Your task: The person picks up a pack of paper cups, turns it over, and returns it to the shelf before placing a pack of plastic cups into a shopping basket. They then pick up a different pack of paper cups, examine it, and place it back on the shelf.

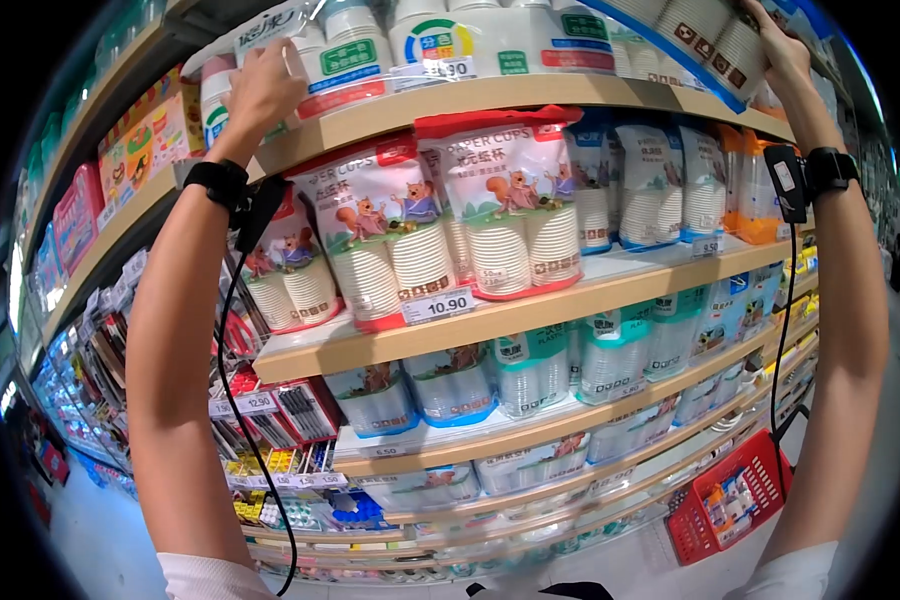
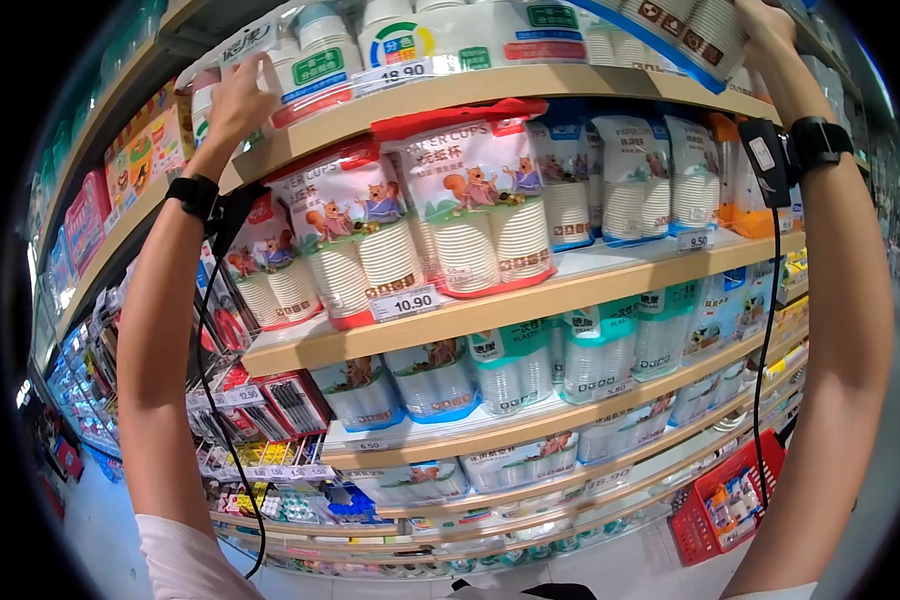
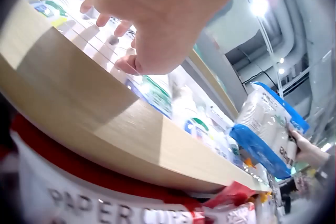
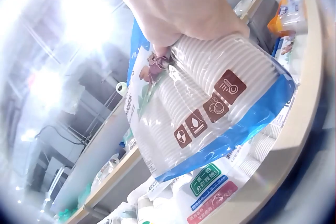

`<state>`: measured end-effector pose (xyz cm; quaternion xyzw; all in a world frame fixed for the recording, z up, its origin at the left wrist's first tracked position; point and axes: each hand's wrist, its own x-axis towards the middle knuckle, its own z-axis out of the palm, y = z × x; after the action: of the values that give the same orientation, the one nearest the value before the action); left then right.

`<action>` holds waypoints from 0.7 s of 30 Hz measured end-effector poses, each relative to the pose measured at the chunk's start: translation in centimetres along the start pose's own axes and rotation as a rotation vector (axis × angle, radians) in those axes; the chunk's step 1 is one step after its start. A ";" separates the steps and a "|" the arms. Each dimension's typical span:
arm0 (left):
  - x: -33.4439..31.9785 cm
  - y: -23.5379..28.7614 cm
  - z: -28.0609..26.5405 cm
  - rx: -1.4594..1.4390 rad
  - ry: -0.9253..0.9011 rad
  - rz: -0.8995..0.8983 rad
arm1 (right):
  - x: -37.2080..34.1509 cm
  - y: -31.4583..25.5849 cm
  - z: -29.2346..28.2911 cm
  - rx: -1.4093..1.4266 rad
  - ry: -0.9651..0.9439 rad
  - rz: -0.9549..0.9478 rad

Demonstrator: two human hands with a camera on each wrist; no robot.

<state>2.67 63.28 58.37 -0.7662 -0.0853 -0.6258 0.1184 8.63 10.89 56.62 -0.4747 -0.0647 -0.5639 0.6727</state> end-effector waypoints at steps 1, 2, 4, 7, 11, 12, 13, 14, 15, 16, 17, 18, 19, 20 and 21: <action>0.2 1.4 0.6 -0.079 0.002 0.050 | 1.1 0.5 -0.4 -0.049 -0.015 -0.076; 0.4 2.8 1.1 -0.156 0.005 0.097 | 2.2 1.0 -0.7 -0.097 -0.034 -0.152; 0.3 5.9 1.4 -0.156 -0.010 0.085 | 3.2 1.5 -1.5 -0.001 -0.061 -0.186; 0.4 9.8 2.0 -0.136 0.060 0.084 | 5.2 1.9 -2.8 -0.006 -0.038 -0.195; -0.4 15.9 2.3 -0.148 0.144 0.212 | 9.1 4.3 -5.0 -0.035 0.051 -0.250; -0.4 17.8 2.4 -0.133 0.159 0.260 | 9.5 4.4 -5.6 -0.044 0.087 -0.245; -0.5 19.5 2.5 -0.118 0.175 0.307 | 9.6 4.5 -6.4 -0.073 0.081 -0.256; -0.5 21.4 2.6 -0.105 0.192 0.354 | 9.6 4.8 -7.5 -0.102 0.075 -0.268; -0.6 23.4 2.7 -0.093 0.211 0.400 | 9.4 4.7 -8.4 -0.134 0.071 -0.281; -0.6 25.5 3.0 -0.063 0.247 0.469 | 9.4 4.6 -9.3 -0.166 0.064 -0.237; -0.8 27.6 3.3 -0.031 0.283 0.541 | 9.5 4.6 -10.1 -0.199 0.059 -0.189; -1.1 29.5 3.7 0.003 0.315 0.612 | 9.8 4.8 -10.9 -0.231 0.051 -0.137; -1.2 31.3 4.5 -0.078 0.229 0.602 | 11.3 6.0 -11.6 -0.200 0.024 -0.125; -1.4 32.9 4.7 -0.093 0.172 0.589 | 15.0 8.4 -12.1 -0.072 0.006 -0.107; -1.4 34.4 4.7 -0.107 0.119 0.578 | 20.2 11.4 -12.8 0.058 -0.010 -0.091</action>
<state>16.37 31.77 53.51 -0.7260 0.1766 -0.6135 0.2558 19.43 -13.32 55.85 -0.4542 -0.1057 -0.5894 0.6596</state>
